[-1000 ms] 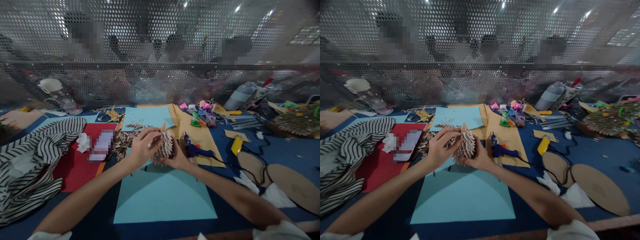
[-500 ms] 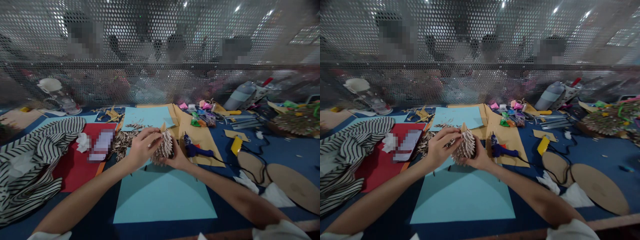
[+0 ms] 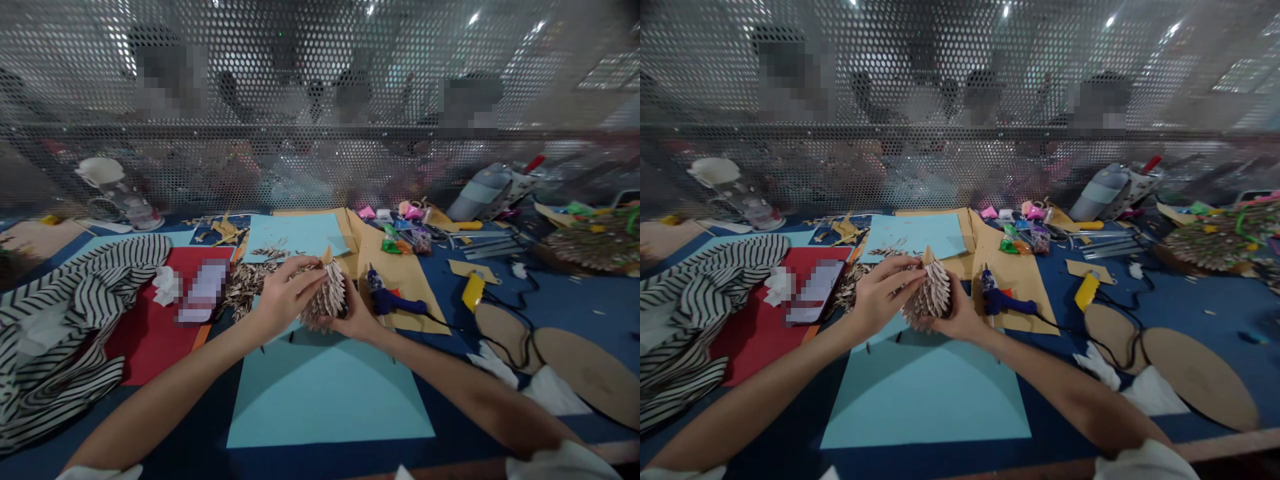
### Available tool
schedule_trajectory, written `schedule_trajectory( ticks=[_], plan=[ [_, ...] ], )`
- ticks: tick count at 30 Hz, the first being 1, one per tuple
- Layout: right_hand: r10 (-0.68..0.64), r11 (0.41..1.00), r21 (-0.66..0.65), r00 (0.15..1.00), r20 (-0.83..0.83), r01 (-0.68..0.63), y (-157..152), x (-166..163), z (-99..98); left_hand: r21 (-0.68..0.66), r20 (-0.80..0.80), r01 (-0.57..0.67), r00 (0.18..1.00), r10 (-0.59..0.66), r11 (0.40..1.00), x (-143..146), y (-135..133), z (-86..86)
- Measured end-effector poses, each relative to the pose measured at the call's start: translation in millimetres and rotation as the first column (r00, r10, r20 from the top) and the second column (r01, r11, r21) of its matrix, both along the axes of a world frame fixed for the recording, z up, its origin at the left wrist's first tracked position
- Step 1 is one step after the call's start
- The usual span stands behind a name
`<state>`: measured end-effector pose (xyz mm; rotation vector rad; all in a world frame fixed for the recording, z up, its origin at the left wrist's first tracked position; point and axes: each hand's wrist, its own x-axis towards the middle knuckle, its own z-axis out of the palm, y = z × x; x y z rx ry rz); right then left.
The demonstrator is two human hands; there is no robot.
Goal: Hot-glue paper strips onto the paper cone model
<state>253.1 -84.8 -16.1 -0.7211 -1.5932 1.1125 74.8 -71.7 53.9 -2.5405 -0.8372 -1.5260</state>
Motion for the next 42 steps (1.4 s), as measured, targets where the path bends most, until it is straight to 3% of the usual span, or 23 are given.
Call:
schedule_trajectory(
  ticks=[42],
  plan=[
    [-0.022,0.999,0.043,0.999,0.034,0.02,0.5,0.6,-1.9,0.018,-0.036,-0.017,0.999,0.017,1.0,-1.4,1.1,1.1]
  ],
)
